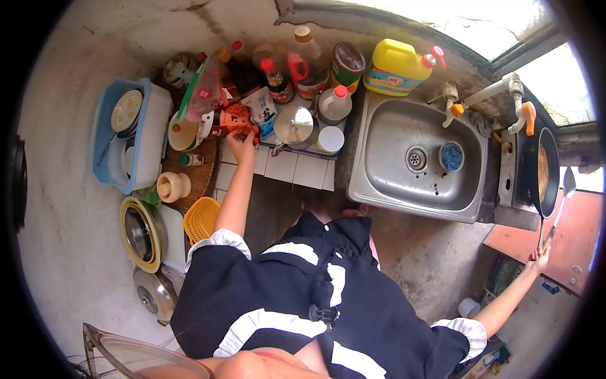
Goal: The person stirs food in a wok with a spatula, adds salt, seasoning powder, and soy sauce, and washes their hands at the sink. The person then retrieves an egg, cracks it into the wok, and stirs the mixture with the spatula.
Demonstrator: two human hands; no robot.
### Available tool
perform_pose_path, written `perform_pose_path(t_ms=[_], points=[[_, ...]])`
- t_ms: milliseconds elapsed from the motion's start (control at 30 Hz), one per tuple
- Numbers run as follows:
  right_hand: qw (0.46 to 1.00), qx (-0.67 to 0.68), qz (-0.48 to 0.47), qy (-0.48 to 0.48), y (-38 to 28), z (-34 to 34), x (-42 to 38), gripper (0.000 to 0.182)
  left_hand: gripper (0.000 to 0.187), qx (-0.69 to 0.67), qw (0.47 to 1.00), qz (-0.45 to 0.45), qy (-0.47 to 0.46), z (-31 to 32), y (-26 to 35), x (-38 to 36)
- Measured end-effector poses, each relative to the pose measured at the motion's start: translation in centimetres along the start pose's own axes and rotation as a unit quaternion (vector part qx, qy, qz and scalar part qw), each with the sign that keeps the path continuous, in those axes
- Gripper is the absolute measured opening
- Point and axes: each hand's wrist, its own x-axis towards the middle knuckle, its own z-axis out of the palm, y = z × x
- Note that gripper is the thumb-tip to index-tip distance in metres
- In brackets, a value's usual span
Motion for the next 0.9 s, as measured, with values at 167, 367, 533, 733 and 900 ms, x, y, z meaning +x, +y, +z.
perform_pose_path(t_ms=[167,367,533,733,900], points=[[0.999,0.023,-0.003,-0.034,1.1,0.0,0.0,0.027,0.039,0.13,0.987,0.045,0.081,-3.4,6.6,-4.8],[0.998,0.023,-0.011,-0.061,2.0,-0.7,-0.5,0.032,0.02,-0.142,0.965,0.184,-0.117,-1.5,14.3,-6.6],[0.997,0.033,-0.004,-0.074,2.4,-0.6,-1.8,0.036,0.027,-0.068,0.928,0.293,-0.219,7.1,19.8,-2.3],[0.997,0.03,-0.01,-0.065,1.9,-0.2,-4.6,0.037,0.036,0.066,0.843,0.506,-0.169,13.2,26.6,3.0],[0.997,0.028,-0.016,-0.068,2.1,-1.0,-5.5,0.038,0.036,0.121,0.823,0.463,-0.307,14.1,28.6,5.0]])
